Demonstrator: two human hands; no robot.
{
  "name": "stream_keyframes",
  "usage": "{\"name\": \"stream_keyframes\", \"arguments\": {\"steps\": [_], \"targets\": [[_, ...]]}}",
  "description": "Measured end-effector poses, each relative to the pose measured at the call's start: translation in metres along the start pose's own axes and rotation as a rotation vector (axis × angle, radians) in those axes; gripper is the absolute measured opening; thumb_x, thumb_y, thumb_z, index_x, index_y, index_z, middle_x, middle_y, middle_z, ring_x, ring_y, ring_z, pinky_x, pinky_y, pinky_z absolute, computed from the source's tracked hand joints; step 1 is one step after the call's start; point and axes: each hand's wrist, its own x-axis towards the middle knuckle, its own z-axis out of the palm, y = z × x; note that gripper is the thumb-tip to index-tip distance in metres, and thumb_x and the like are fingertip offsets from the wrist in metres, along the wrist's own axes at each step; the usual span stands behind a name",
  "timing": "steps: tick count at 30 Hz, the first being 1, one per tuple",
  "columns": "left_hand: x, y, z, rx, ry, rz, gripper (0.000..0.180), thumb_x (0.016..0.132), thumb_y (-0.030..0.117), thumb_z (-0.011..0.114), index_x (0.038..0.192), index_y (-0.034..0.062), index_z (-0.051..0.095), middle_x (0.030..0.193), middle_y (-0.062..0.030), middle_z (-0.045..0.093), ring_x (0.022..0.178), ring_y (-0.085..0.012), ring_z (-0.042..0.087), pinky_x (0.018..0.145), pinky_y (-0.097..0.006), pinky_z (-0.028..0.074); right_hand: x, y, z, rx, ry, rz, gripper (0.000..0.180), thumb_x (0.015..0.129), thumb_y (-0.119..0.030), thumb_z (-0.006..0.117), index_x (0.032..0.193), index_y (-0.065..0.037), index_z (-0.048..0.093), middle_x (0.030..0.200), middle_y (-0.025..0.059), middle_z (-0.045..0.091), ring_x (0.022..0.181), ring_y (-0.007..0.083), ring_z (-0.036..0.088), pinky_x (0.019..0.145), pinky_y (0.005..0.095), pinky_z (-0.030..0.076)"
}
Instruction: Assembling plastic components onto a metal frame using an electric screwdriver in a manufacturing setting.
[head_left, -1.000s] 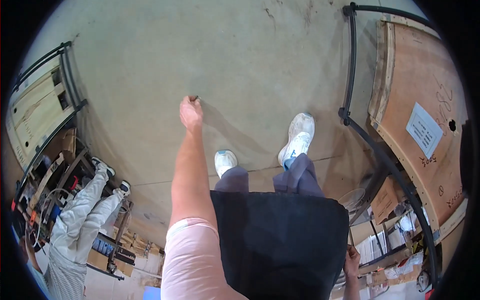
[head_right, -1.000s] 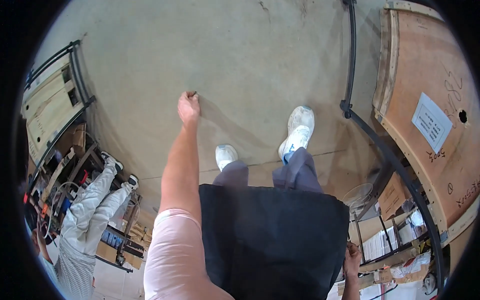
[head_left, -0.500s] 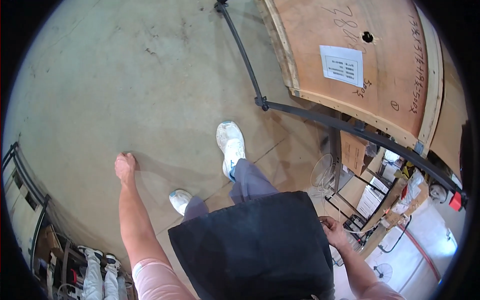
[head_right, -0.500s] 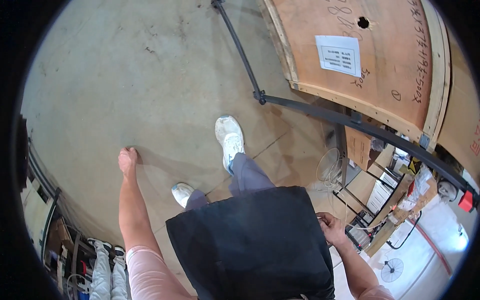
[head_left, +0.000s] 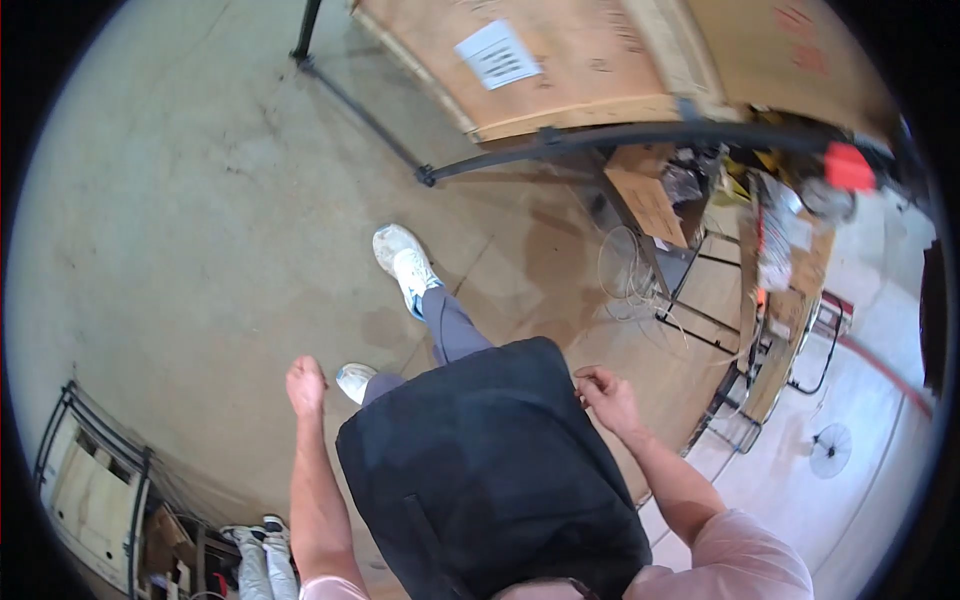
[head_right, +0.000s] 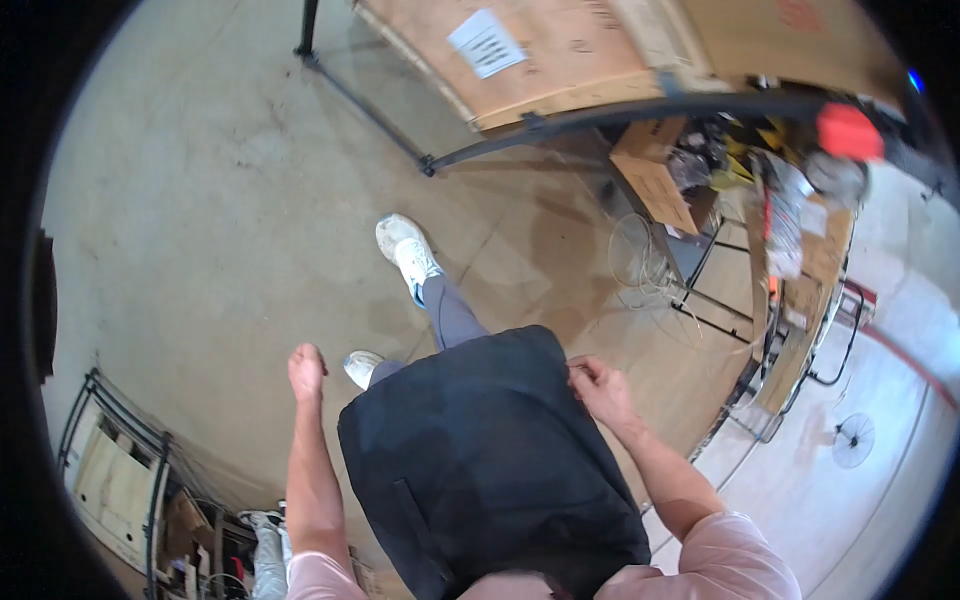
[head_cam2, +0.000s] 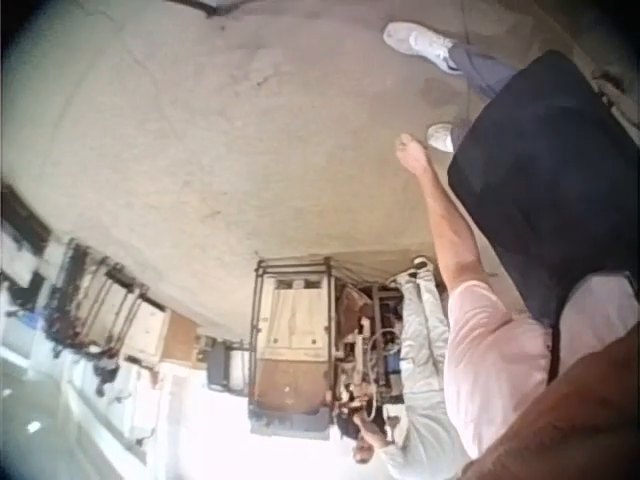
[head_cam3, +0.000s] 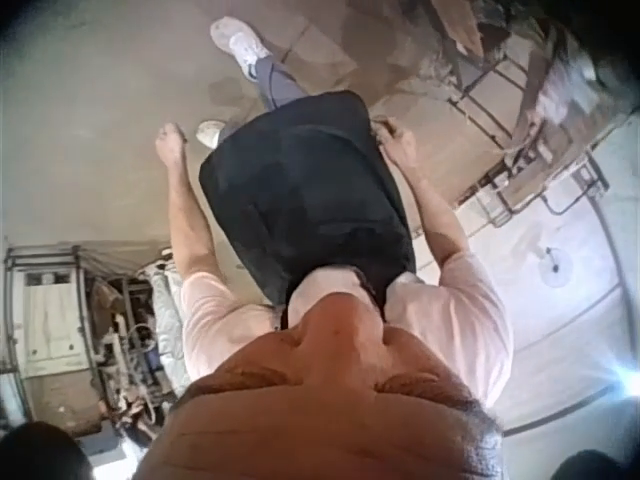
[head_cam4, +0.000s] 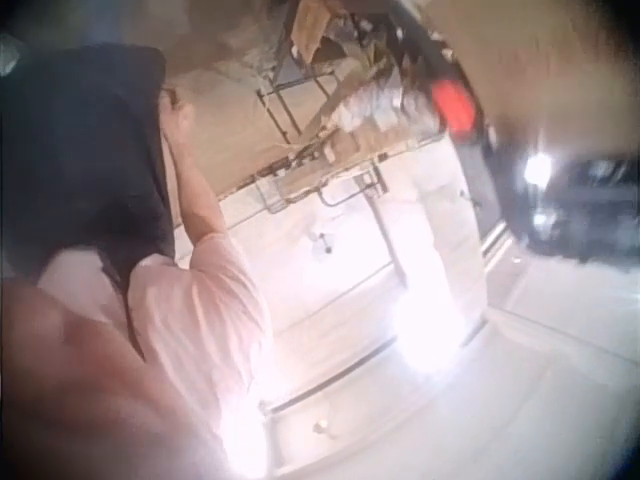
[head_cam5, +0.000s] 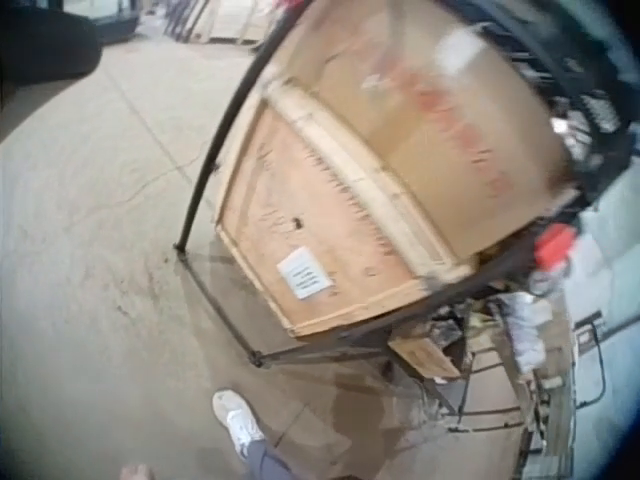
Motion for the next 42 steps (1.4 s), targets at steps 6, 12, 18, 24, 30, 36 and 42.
{"name": "stream_keyframes", "arguments": {"steps": [6, 12, 18, 24, 30, 36, 42], "targets": [[-0.208, 0.152, 0.010, -0.121, -0.331, 0.406, 0.016, 0.095, 0.008, 0.057, 0.084, 0.0033, 0.068, 0.075, 0.0009, 0.063, 0.069, -0.0091, 0.058, 0.065, -0.028, 0.050, -0.108, 0.007, 0.030, 0.662, -0.208, -0.155, 0.021, 0.107, -0.014, 0.062, 0.121, -0.001, 0.070, 0.099, 0.0053, 0.072, 0.084, 0.0119, 0.069, 0.072, 0.0271, 0.057], [-0.429, 0.265, 0.026, 0.375, -0.482, 0.989, 0.007, 0.092, 0.012, 0.072, 0.094, 0.0053, 0.073, 0.091, -0.0105, 0.072, 0.079, -0.0284, 0.072, 0.073, -0.038, 0.058, -0.202, -0.009, -0.003, 1.157, -0.454, -0.029, 0.037, 0.113, -0.031, 0.053, 0.129, 0.000, 0.066, 0.115, 0.0113, 0.073, 0.099, 0.0182, 0.071, 0.088, 0.0356, 0.058], [-0.543, 0.308, 0.078, 0.757, -0.568, 1.247, 0.020, 0.093, 0.025, 0.074, 0.100, 0.0067, 0.072, 0.094, -0.0140, 0.073, 0.087, -0.0357, 0.073, 0.077, -0.047, 0.058, -0.214, 0.022, -0.063, 1.594, -0.616, -0.087, 0.036, 0.115, -0.032, 0.046, 0.124, -0.003, 0.067, 0.118, 0.0085, 0.070, 0.107, 0.0219, 0.068, 0.097, 0.0403, 0.055], [-0.607, 0.354, 0.139, 0.804, -0.497, 1.077, 0.029, 0.096, 0.032, 0.072, 0.110, 0.0074, 0.072, 0.097, -0.0151, 0.074, 0.092, -0.0354, 0.073, 0.081, -0.046, 0.057, -0.181, 0.053, -0.154, 1.617, -0.671, -0.076, 0.023, 0.109, -0.015, 0.053, 0.117, -0.001, 0.069, 0.114, 0.0113, 0.073, 0.103, 0.0229, 0.071, 0.098, 0.0397, 0.056], [-0.630, 0.383, 0.177, 0.739, -0.273, 0.943, 0.035, 0.100, 0.035, 0.068, 0.116, 0.0045, 0.072, 0.102, -0.0181, 0.077, 0.096, -0.0338, 0.075, 0.086, -0.043, 0.057, -0.090, 0.080, -0.306, 1.480, -0.195, -0.428, 0.023, 0.103, -0.006, 0.059, 0.124, 0.000, 0.067, 0.115, 0.0109, 0.075, 0.098, 0.0207, 0.074, 0.084, 0.0337, 0.062], [-0.640, 0.373, 0.198, 0.830, -0.211, 0.877, 0.032, 0.102, 0.035, 0.065, 0.115, 0.0071, 0.074, 0.104, -0.0166, 0.077, 0.096, -0.0350, 0.074, 0.087, -0.045, 0.057, -0.019, 0.039, -0.462, 1.410, 0.170, -0.601, 0.030, 0.104, -0.016, 0.062, 0.129, 0.000, 0.068, 0.113, 0.0105, 0.076, 0.095, 0.0179, 0.074, 0.079, 0.0325, 0.061], [-0.630, 0.397, 0.217, 0.895, -0.219, 0.872, 0.041, 0.101, 0.041, 0.062, 0.104, 0.0038, 0.078, 0.097, -0.0217, 0.077, 0.094, -0.0385, 0.075, 0.086, -0.046, 0.057, 0.050, 0.111, -0.459, 0.967, 0.522, -0.447, 0.028, 0.100, -0.028, 0.068, 0.112, -0.003, 0.073, 0.092, 0.0078, 0.076, 0.075, 0.0154, 0.070, 0.066, 0.0318, 0.055]]}}
